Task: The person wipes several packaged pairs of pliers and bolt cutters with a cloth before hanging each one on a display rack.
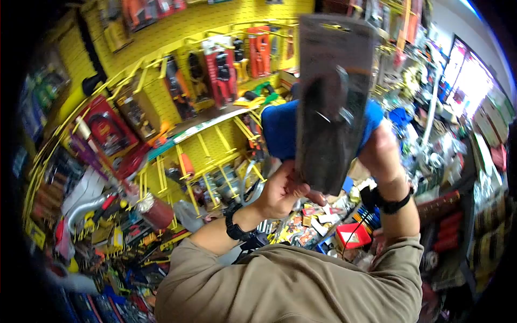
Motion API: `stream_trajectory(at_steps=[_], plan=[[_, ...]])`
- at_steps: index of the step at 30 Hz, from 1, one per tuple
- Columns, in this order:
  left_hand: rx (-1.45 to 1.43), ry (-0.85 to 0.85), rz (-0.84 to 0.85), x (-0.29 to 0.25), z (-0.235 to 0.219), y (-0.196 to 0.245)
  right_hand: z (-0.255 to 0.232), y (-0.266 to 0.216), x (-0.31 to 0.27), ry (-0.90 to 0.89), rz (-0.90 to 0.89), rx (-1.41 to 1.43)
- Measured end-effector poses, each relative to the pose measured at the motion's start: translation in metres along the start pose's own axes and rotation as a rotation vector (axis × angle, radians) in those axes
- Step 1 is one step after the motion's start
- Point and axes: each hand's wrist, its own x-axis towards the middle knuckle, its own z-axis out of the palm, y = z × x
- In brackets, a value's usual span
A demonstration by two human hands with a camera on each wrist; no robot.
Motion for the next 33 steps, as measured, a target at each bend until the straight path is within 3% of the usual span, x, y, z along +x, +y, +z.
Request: stream_trajectory(at_steps=[1,3,5,6,11,13,15,16,17,20,21,23,25,27,29,30,31,33], plan=[[0.036,0.086,0.065,-0.005,-0.003,0.012,0.019,0.01,0.0,0.05,-0.003,-0.615],[0.126,0.322,0.207,-0.014,-0.012,0.034,0.081,-0.013,0.01,-0.093,-0.161,0.133],[0.23,0.382,0.237,-0.035,-0.031,0.065,0.1,-0.014,0.025,-0.184,-0.276,0.103],[0.295,0.446,0.277,-0.044,-0.039,0.075,0.103,-0.003,0.027,-0.248,-0.145,0.257],[0.516,0.64,0.301,-0.103,-0.069,0.115,0.112,0.012,0.05,-0.415,-0.049,0.329],[0.562,0.691,0.325,-0.115,-0.069,0.129,0.124,0.003,0.059,-0.548,-0.056,0.242],[0.633,0.735,0.317,-0.129,-0.077,0.137,0.121,-0.009,0.085,-0.992,-0.162,-0.551],[0.669,0.773,0.318,-0.132,-0.077,0.141,0.133,-0.008,0.085,-0.966,-0.287,-0.562],[0.668,0.816,0.316,-0.132,-0.073,0.147,0.141,-0.01,0.086,-0.941,-0.325,-0.694],[0.702,0.819,0.31,-0.146,-0.087,0.148,0.159,-0.007,0.092,-0.696,-0.411,-0.623],[0.698,0.83,0.31,-0.15,-0.089,0.147,0.161,-0.008,0.098,-0.684,-0.384,-0.64],[0.68,0.859,0.239,-0.159,-0.093,0.142,0.163,-0.007,0.107,-0.677,-0.169,-0.78],[0.627,0.868,0.209,-0.167,-0.095,0.13,0.173,-0.009,0.111,-0.644,-0.229,-1.066],[0.561,0.869,0.182,-0.173,-0.094,0.117,0.182,0.01,0.111,-0.465,-0.345,-1.061],[0.552,0.856,0.165,-0.18,-0.098,0.1,0.194,0.006,0.105,-0.305,-0.429,-0.792],[0.528,0.841,0.159,-0.178,-0.094,0.094,0.2,0.012,0.105,-0.305,-0.411,-0.616],[0.502,0.828,0.154,-0.176,-0.091,0.087,0.208,0.023,0.107,-0.286,-0.508,-0.456],[0.492,0.789,0.11,-0.172,-0.089,0.073,0.217,0.007,0.099,-0.567,-0.142,0.027]])
